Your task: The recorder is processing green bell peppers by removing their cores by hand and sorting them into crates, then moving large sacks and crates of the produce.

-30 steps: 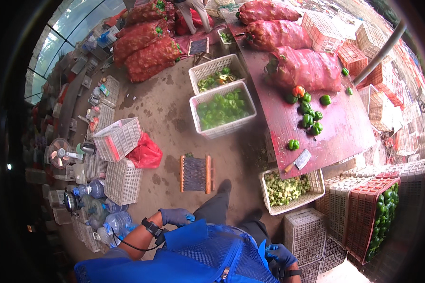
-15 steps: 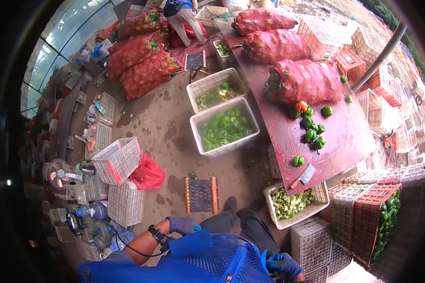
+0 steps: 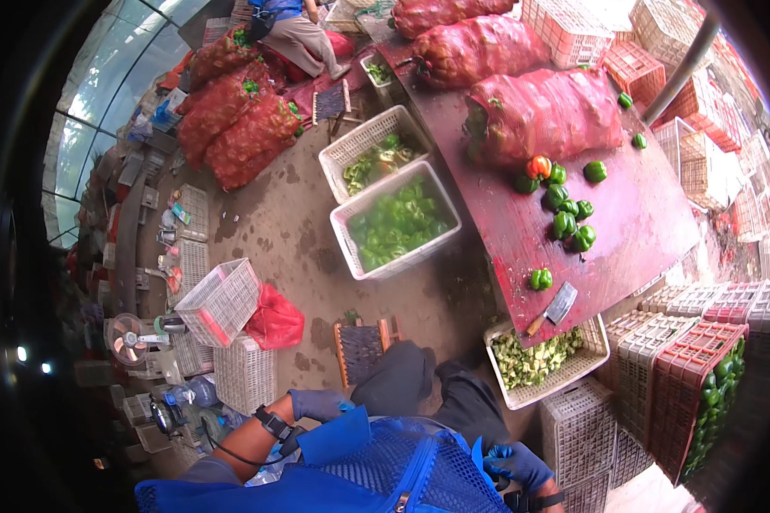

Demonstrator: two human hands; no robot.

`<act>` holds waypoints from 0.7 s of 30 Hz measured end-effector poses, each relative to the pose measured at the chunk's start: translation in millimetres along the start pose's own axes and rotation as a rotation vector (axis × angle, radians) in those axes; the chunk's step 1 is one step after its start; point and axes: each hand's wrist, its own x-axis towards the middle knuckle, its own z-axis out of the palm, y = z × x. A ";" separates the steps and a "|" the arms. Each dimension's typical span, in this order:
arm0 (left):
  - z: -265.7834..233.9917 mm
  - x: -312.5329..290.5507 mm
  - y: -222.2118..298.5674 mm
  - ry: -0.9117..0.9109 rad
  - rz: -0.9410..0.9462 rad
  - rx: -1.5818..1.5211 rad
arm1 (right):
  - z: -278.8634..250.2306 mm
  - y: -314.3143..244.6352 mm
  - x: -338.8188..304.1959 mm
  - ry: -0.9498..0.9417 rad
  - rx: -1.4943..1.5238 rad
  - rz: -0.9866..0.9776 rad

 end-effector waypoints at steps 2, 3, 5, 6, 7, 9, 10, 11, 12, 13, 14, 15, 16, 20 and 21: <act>-12.9 3.3 -3.4 -0.061 -0.050 -0.042 | 3.7 2.1 1.8 -0.002 0.064 -0.044; -14.8 -5.3 -7.1 -0.113 -0.095 -0.087 | 15.5 -0.2 -6.6 0.000 0.105 -0.009; -32.4 -9.6 -6.4 -0.163 -0.118 -0.145 | 19.8 -26.0 -10.3 0.007 -0.032 0.014; -42.3 -12.4 -5.6 -0.171 -0.129 -0.204 | 22.8 -29.8 -7.8 0.008 0.012 0.046; -53.6 -16.2 7.4 -0.173 -0.161 -0.234 | 25.9 -29.9 -3.2 0.000 0.050 0.090; -86.8 -17.1 40.5 -0.207 -0.234 -0.230 | 30.1 -40.3 4.7 -0.005 0.055 0.126; -107.5 -6.4 46.8 -0.182 -0.268 -0.223 | 27.2 -42.9 16.1 0.001 0.090 0.151; -126.4 7.1 36.7 -0.184 -0.292 -0.287 | 24.6 -43.3 28.6 -0.025 0.101 0.165; -148.4 20.4 29.5 -0.215 -0.316 -0.281 | 22.2 -45.4 43.5 -0.053 0.111 0.174; -161.5 29.6 21.9 -0.230 -0.334 -0.335 | 26.2 -50.1 48.7 -0.048 0.110 0.215; -175.7 39.2 12.5 -0.243 -0.355 -0.390 | 30.5 -52.3 55.2 -0.054 0.144 0.250; -198.1 46.5 0.1 -0.277 -0.394 -0.396 | 39.5 -57.1 62.2 -0.070 0.037 0.205; -230.6 63.7 -12.7 -0.167 -0.420 -0.431 | 40.6 -67.4 81.6 -0.084 -0.075 0.140; -295.1 121.7 -80.1 0.028 -0.419 -0.431 | 22.9 -97.7 142.8 -0.165 -0.071 -0.071; -297.9 140.4 -93.1 0.103 -0.451 -0.487 | 14.7 -98.1 160.8 -0.172 0.069 -0.148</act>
